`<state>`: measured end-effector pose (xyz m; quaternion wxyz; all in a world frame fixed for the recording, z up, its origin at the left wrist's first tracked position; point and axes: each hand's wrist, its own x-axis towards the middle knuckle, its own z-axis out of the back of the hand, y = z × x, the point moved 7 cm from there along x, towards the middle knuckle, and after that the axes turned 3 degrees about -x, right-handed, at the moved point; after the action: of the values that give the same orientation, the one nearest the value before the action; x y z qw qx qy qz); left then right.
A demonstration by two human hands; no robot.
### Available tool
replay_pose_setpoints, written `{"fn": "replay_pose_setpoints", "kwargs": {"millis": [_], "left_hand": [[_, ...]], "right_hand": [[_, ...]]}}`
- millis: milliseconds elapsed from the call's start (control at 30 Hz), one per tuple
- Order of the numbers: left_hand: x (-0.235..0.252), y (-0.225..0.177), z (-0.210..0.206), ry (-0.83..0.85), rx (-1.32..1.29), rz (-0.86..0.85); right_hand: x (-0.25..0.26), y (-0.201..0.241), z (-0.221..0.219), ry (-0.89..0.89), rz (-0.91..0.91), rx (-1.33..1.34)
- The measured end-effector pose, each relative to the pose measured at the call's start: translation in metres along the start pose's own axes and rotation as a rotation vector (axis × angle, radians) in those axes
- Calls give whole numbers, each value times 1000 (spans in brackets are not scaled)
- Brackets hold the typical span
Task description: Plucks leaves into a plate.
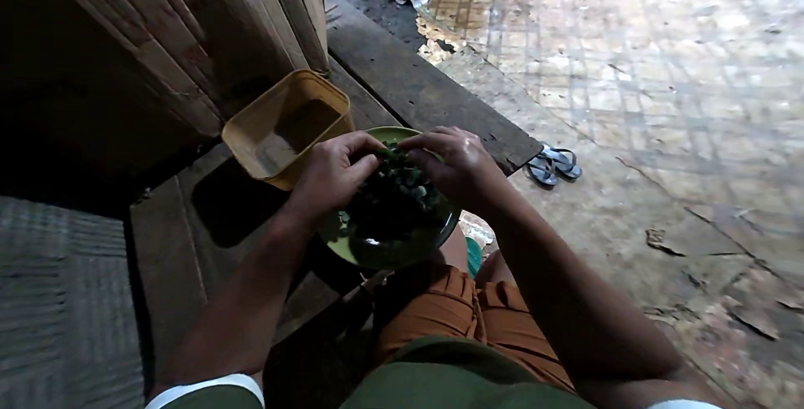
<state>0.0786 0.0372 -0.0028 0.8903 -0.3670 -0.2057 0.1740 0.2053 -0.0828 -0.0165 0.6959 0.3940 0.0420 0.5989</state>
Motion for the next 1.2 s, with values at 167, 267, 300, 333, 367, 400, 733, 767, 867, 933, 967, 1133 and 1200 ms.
{"fn": "replay_pose_setpoints", "kwargs": {"millis": [167,267,300,333,367,400,733,767,867,933,967,1133,1200], "left_hand": [[1,6,1,-23,-266,157],[1,7,0,-20,-332,176],[1,7,-1,-22,-356,184],[1,7,-1,-22,-383,193],[0,7,-3,-17,-419,206],[0,6,-4,-3,-466,217],[-1,2,-32,98,-572,192],[-1,3,-33,77,-584,196],[-1,3,-32,67,-598,200],[-1,3,-31,85,-594,211],[-1,3,-29,84,-578,216],[-1,4,-18,38,-530,207],[-1,3,-17,42,-513,203]], "right_hand": [[-6,-21,0,4,-124,263],[-10,-20,-1,11,-197,436],[-11,-20,-1,4,-208,464],[-10,-21,-2,-12,-201,466],[-9,-23,-2,-41,-191,455],[-8,-24,-2,-65,-184,442],[-7,-18,-10,-69,-146,416],[-7,-18,-11,-68,-152,413],[-10,-21,-7,-72,-149,380],[-11,-27,-3,-83,-140,370],[-12,-30,1,-85,-135,370],[-19,-40,14,-108,-179,369],[-20,-44,15,-111,-196,374]]}}
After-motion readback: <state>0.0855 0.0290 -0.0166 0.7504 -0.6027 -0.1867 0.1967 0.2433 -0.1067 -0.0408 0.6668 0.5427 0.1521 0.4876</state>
